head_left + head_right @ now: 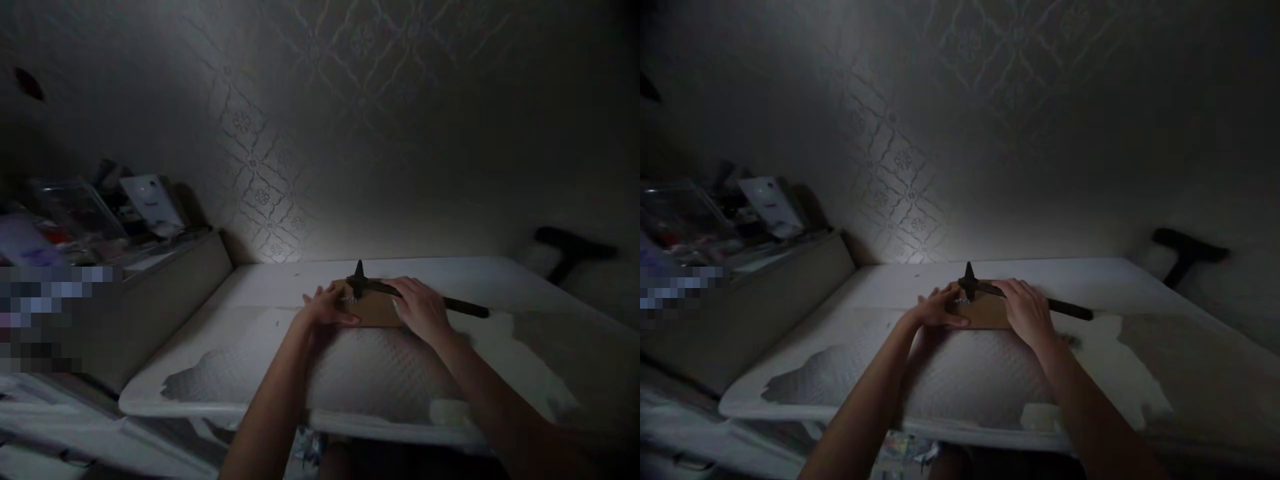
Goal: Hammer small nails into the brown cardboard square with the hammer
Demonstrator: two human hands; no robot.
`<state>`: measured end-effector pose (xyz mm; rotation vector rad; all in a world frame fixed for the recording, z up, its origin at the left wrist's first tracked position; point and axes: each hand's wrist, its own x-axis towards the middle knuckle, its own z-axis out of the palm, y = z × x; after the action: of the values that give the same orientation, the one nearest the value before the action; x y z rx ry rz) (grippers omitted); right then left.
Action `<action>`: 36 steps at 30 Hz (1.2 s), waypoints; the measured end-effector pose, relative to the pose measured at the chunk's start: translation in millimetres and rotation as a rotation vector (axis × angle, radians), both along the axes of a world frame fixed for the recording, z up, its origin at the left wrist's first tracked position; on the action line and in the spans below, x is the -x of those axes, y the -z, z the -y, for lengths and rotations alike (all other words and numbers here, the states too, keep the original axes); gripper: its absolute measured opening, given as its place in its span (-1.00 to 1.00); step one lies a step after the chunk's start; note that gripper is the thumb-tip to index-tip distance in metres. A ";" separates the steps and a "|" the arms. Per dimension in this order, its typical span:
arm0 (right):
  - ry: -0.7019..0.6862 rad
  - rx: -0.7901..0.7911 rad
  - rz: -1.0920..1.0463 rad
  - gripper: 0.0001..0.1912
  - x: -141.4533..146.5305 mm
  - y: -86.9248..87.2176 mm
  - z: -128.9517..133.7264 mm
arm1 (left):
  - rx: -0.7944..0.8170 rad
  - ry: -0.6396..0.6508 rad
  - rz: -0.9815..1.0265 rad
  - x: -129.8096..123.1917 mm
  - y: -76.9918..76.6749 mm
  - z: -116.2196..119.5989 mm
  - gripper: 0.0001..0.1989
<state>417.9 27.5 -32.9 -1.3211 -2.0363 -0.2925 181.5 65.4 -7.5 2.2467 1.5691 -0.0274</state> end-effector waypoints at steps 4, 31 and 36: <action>0.001 -0.013 0.013 -0.59 -0.9 -0.5 0.9 | 0.007 0.008 -0.011 -0.3 0.2 -0.3 0.08; 0.001 0.015 -0.056 -0.58 -3.3 0.1 -1.5 | 0.011 -0.007 -0.021 -1.2 0.2 -0.1 0.09; 0.001 0.000 -0.078 -0.58 -4.2 3.1 -3.7 | 0.001 -0.003 -0.008 -1.7 -0.1 0.6 0.11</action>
<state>422.1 31.2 -35.9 -1.3133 -1.9711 -0.2372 183.2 64.7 -7.4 2.2467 1.5762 -0.0363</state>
